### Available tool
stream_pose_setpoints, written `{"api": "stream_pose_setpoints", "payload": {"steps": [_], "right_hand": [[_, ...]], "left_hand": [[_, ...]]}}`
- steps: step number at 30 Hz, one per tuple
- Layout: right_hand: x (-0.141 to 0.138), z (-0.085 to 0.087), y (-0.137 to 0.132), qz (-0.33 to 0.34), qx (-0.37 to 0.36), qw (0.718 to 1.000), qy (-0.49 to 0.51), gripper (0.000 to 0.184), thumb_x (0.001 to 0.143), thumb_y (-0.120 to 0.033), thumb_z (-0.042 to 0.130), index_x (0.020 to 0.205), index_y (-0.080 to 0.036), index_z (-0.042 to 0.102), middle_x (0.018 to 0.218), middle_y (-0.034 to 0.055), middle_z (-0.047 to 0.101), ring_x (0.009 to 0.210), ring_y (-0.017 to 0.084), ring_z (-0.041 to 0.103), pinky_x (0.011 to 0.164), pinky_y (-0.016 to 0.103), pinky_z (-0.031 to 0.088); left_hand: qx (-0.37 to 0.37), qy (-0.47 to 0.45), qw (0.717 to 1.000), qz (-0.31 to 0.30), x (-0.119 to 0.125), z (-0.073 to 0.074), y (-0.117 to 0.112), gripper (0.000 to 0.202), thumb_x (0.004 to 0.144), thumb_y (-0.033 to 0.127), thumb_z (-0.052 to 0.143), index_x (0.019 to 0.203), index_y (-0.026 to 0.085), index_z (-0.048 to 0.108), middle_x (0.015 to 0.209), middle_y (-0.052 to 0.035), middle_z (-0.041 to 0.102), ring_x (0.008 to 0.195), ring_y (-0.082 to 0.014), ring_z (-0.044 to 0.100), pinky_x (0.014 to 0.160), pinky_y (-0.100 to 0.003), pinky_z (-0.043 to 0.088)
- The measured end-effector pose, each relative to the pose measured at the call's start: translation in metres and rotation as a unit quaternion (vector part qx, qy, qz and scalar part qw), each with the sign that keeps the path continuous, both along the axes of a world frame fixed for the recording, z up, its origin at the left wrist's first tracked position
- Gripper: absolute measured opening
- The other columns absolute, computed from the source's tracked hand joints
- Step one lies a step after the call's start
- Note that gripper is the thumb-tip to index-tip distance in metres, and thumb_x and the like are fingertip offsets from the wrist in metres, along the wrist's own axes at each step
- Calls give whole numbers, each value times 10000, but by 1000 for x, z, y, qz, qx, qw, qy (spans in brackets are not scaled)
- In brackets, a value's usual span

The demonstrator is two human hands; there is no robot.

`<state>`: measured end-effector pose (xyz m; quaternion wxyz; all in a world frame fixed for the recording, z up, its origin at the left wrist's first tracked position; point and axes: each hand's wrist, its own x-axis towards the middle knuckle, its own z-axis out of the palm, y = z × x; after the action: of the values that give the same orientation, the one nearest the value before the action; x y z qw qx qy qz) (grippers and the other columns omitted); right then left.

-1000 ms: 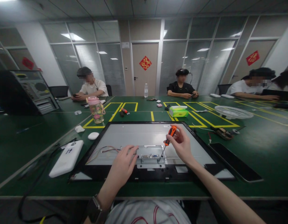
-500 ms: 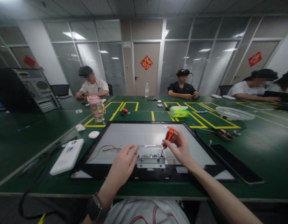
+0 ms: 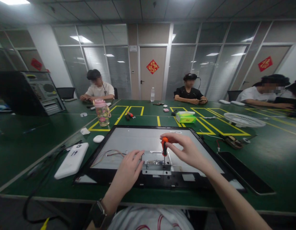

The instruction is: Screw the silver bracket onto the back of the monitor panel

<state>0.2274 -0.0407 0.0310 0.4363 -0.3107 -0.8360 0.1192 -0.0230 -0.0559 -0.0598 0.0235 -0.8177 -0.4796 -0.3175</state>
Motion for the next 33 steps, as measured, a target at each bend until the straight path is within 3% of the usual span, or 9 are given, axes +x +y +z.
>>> {"api": "stream_pose_setpoints", "payload": {"steps": [4, 7, 10, 15, 17, 22, 25, 28, 33], "right_hand": [[-6, 9, 11, -46, 24, 997, -54, 178, 926, -257, 558, 1041, -226, 690, 857, 49, 628, 723, 173, 630, 706, 309, 543], [-8, -5, 23, -103, 85, 991, -15, 151, 921, -311, 580, 905, -211, 693, 815, 48, 581, 639, 160, 565, 649, 303, 513], [-6, -21, 32, -97, 103, 989, 32, 198, 945, -311, 532, 1018, -214, 688, 861, 72, 620, 738, 194, 603, 730, 337, 521], [2, -28, 35, 13, -34, 991, 128, 313, 979, -323, 449, 1210, -229, 636, 969, 76, 684, 812, 197, 678, 744, 359, 546], [3, -29, 37, 1, -70, 984, 162, 257, 917, -357, 572, 1101, -220, 688, 916, 62, 672, 733, 179, 657, 645, 314, 534], [3, -35, 42, -92, 16, 974, 209, 218, 836, -407, 680, 739, -212, 683, 687, 24, 592, 675, 179, 542, 633, 314, 486], [2, -36, 41, -3, -62, 966, 251, 323, 928, -459, 529, 909, -195, 714, 766, 53, 662, 718, 192, 618, 721, 363, 528], [1, -35, 40, 93, -178, 934, 295, 338, 903, -464, 574, 1056, -190, 702, 865, 70, 711, 753, 202, 685, 758, 401, 566], [-2, -36, 42, 75, -191, 923, 325, 198, 748, -374, 770, 803, -197, 700, 752, 2, 630, 636, 150, 645, 574, 285, 547]], "left_hand": [[-4, 5, 1000, 4, 0, -2, 0, 339, 959, 219, 448, 1275, 207, 569, 1174, -100, 639, 1048, -239, 630, 933, -418, 527], [-12, 11, 1000, 5, 0, -3, 1, 343, 960, 222, 449, 1282, 210, 567, 1176, -101, 638, 1053, -243, 627, 931, -418, 526], [-18, 14, 1000, 10, 0, -3, 0, 344, 956, 223, 454, 1280, 210, 570, 1175, -102, 637, 1053, -246, 627, 928, -421, 526], [-32, 21, 999, 15, 0, -3, 0, 349, 959, 230, 451, 1289, 195, 559, 1197, -109, 624, 1073, -254, 617, 941, -435, 517], [-34, 23, 999, 14, 0, -4, 0, 350, 963, 235, 448, 1293, 197, 557, 1200, -108, 622, 1080, -252, 614, 944, -433, 515], [-15, 16, 1000, 15, -1, -8, 2, 331, 962, 252, 457, 1269, 212, 575, 1163, -97, 639, 1051, -234, 620, 937, -415, 514], [-18, 20, 1000, 15, 0, -8, 2, 314, 964, 260, 455, 1241, 208, 591, 1122, -96, 655, 1021, -234, 624, 925, -415, 514], [-26, 26, 999, 10, 0, -7, 2, 313, 966, 242, 429, 1226, 199, 598, 1095, -93, 667, 995, -232, 628, 909, -412, 517], [-31, 35, 999, 12, 0, -5, 1, 330, 965, 199, 391, 1221, 200, 600, 1096, -86, 672, 998, -230, 626, 923, -414, 505]]}}
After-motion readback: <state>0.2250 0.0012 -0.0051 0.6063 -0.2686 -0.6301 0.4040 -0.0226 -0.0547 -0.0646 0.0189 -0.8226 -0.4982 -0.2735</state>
